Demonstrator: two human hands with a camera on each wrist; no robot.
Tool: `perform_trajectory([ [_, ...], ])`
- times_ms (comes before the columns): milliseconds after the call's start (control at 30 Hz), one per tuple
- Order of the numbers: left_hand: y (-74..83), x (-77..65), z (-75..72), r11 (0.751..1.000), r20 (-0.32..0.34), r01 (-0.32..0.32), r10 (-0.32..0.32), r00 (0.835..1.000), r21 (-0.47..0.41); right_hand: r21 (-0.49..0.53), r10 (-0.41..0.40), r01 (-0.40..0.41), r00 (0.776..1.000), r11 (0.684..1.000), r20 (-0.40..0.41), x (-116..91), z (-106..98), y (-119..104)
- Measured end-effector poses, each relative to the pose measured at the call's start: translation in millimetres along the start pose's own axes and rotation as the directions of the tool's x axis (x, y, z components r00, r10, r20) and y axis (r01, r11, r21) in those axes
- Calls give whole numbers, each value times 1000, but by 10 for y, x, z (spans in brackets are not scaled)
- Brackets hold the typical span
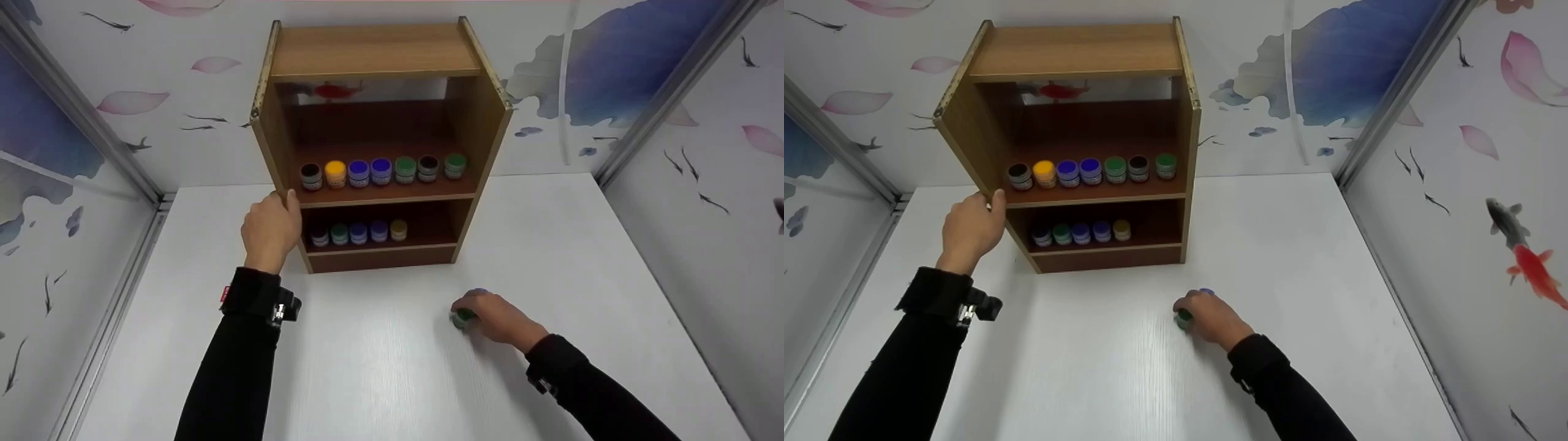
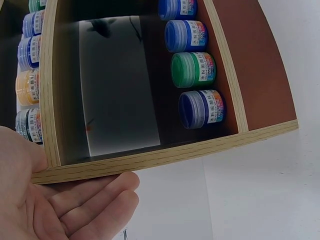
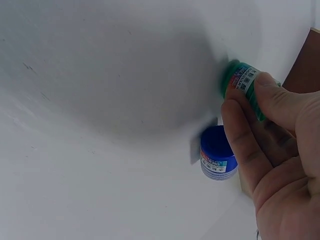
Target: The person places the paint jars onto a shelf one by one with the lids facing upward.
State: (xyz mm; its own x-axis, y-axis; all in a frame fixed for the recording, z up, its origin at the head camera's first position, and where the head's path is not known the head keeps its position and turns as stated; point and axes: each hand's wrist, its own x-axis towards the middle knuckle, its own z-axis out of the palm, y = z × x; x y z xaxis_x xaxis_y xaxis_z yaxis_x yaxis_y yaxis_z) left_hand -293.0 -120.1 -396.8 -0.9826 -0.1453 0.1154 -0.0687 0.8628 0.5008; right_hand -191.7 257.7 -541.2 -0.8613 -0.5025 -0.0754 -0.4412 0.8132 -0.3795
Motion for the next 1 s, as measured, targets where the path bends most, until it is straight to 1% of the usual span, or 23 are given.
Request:
perform_trajectory([
  [267, -5, -4, 1, 1000, 1, -2, 2, 1000, -10, 35, -10, 10, 1000, 999, 10, 28, -50, -11],
  [467, -12, 2, -3, 1000, 4, -5, 5, 1000, -1, 46, -32, 31, 999, 998, 14, 47, -119, -21],
  [900, -3, -3, -11, 1000, -4, -11, 11, 1000, 7, 22, -36, 36, 999, 999, -1, 114, -324, -32],
  [1000, -5, -1, -4, 1000, -4, -10, 10, 1000, 6, 23, -23, 23, 1000, 999, -3, 137, -366, -42],
])
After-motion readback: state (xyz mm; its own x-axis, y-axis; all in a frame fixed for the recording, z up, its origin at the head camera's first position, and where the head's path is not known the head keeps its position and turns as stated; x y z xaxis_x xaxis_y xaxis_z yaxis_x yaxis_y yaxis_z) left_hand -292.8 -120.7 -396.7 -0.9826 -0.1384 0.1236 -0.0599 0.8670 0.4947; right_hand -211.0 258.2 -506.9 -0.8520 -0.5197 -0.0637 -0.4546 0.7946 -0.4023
